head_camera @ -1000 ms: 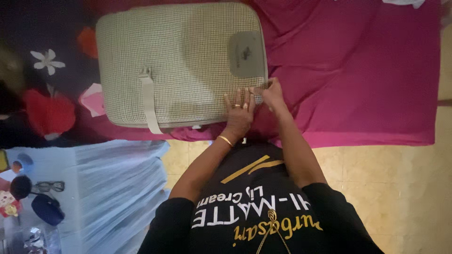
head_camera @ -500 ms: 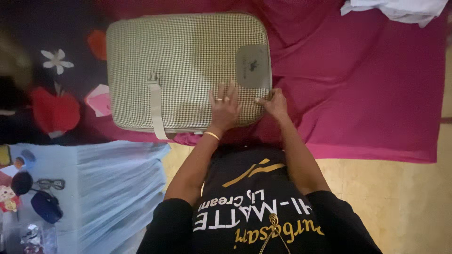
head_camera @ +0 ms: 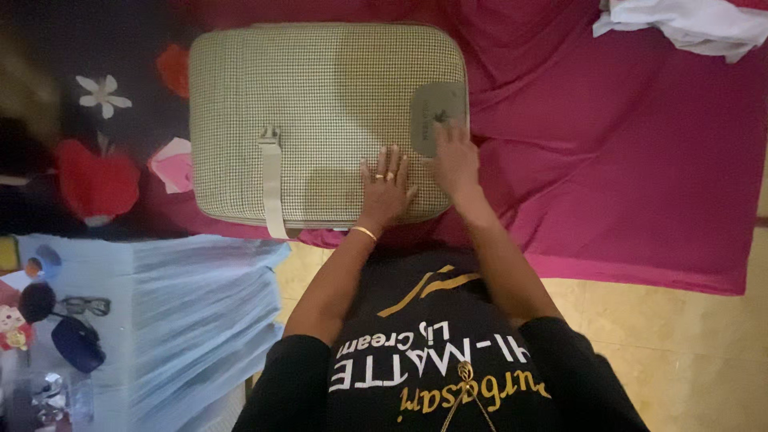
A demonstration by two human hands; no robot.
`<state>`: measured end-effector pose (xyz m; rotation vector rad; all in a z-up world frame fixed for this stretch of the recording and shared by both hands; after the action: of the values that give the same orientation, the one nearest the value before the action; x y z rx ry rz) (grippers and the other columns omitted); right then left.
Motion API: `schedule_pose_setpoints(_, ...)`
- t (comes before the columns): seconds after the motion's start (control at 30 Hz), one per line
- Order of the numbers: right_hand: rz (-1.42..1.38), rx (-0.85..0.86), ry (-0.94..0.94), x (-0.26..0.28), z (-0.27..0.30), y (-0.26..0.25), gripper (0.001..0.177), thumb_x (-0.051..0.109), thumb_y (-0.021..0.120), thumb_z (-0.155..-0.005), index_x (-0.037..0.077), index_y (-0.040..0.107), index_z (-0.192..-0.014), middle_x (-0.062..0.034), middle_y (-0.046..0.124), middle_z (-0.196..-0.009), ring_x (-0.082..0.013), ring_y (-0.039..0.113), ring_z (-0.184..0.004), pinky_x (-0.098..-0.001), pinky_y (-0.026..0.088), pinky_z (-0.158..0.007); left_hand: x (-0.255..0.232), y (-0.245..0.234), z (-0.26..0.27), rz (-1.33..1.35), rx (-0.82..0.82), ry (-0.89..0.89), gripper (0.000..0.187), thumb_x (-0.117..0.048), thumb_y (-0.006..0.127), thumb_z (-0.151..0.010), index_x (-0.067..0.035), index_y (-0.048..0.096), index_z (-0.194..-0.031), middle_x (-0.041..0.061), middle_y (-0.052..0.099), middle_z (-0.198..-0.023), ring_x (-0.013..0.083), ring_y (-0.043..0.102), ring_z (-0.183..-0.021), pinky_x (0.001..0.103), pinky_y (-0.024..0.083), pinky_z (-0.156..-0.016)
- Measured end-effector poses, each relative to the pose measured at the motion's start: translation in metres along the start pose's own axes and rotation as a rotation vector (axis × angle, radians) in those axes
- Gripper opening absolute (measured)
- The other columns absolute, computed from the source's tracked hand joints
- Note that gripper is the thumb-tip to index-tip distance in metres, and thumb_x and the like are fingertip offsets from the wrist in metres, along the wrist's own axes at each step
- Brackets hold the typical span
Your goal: The person repairs a suitcase on a bed by reattaching a plastic component to the strap and sliding a buckle onto the webbing strap by hand.
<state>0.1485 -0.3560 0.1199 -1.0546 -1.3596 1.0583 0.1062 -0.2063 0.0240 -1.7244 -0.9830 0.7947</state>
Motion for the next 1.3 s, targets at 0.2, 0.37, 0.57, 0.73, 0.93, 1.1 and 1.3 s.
schedule_pose_setpoints(0.2,0.061,-0.083,-0.222,0.061,-0.033,0.04,0.069,0.049,0.052,-0.104,0.015,0.034,-0.161,-0.0122,0.02,-0.17,-0.0372,0.015,-0.156,-0.0635,0.014,-0.122,0.0,-0.016,-0.003,0.047,-0.037,0.017,0.082,-0.058,0.052,-0.1,-0.006,0.035,-0.161,0.019,0.014,-0.171,0.038,0.01,-0.158,0.077,0.014,-0.116)
schedule_pose_setpoints(0.37,0.144,0.012,-0.115,0.048,-0.059,0.067,0.068,0.055,0.036,-0.105,0.019,0.028,-0.162,-0.0055,0.012,-0.171,-0.0331,0.008,-0.157,-0.0636,0.003,-0.122,0.0,-0.022,-0.01,0.131,0.164,-0.017,0.078,-0.057,0.047,-0.1,-0.006,0.036,-0.158,0.019,0.024,-0.167,0.0412,0.022,-0.155,0.079,0.016,-0.115)
schedule_pose_setpoints(0.57,0.126,0.14,-0.036,0.046,-0.06,0.078,0.066,0.053,0.037,-0.105,0.02,0.03,-0.161,-0.006,0.016,-0.17,-0.0345,0.012,-0.155,-0.0642,0.005,-0.121,0.018,-0.013,-0.014,0.135,0.112,0.123,0.062,-0.041,0.053,-0.095,-0.005,0.048,-0.145,0.02,0.043,-0.159,0.0385,0.042,-0.143,0.076,0.031,-0.104)
schedule_pose_setpoints(0.73,0.021,0.023,-0.045,0.045,-0.07,0.051,0.058,0.046,0.056,-0.1,0.012,0.052,-0.147,-0.0072,0.047,-0.157,-0.0311,0.041,-0.145,-0.0638,0.028,-0.114,0.061,-0.011,-0.041,0.199,0.108,0.202,0.049,-0.009,0.059,-0.093,-0.006,0.059,-0.142,0.014,0.061,-0.138,0.0352,0.059,-0.127,0.054,0.049,-0.1)
schedule_pose_setpoints(0.93,0.025,-0.195,-0.041,0.043,-0.094,0.008,0.047,0.031,0.069,-0.096,0.011,0.061,-0.138,-0.0128,0.057,-0.142,-0.0334,0.051,-0.132,-0.0561,0.041,-0.103,0.088,-0.032,-0.11,0.17,0.052,0.239,0.035,-0.013,0.063,-0.096,-0.003,0.062,-0.13,0.016,0.064,-0.133,0.0331,0.063,-0.116,0.05,0.05,-0.097)
schedule_pose_setpoints(1.1,0.002,-0.17,-0.011,0.024,-0.127,-0.015,0.036,0.029,0.068,-0.103,0.014,0.061,-0.135,-0.0067,0.059,-0.143,-0.0292,0.053,-0.134,-0.0537,0.043,-0.108,0.107,-0.04,-0.176,0.139,0.009,0.191,0.041,-0.008,0.059,-0.093,-0.003,0.062,-0.133,0.019,0.061,-0.135,0.0375,0.058,-0.125,0.054,0.044,-0.104)
schedule_pose_setpoints(1.3,-0.095,-0.107,-0.054,0.001,-0.218,-0.007,0.064,0.029,0.079,-0.087,0.011,0.055,-0.143,-0.009,0.053,-0.15,-0.0338,0.047,-0.137,-0.0582,0.041,-0.104,0.149,-0.019,-0.255,0.092,0.186,0.116,0.051,-0.01,0.061,-0.094,-0.003,0.051,-0.144,0.02,0.045,-0.157,0.038,0.039,-0.145,0.059,0.026,-0.119)
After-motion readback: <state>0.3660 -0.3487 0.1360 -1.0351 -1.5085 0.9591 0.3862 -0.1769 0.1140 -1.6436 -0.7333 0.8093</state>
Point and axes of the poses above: each hand's wrist, its own z-axis away from the middle knuckle, its own y-axis out of the palm, x = y × z, the point moved 7 cm from there along -z, towards the middle knuckle
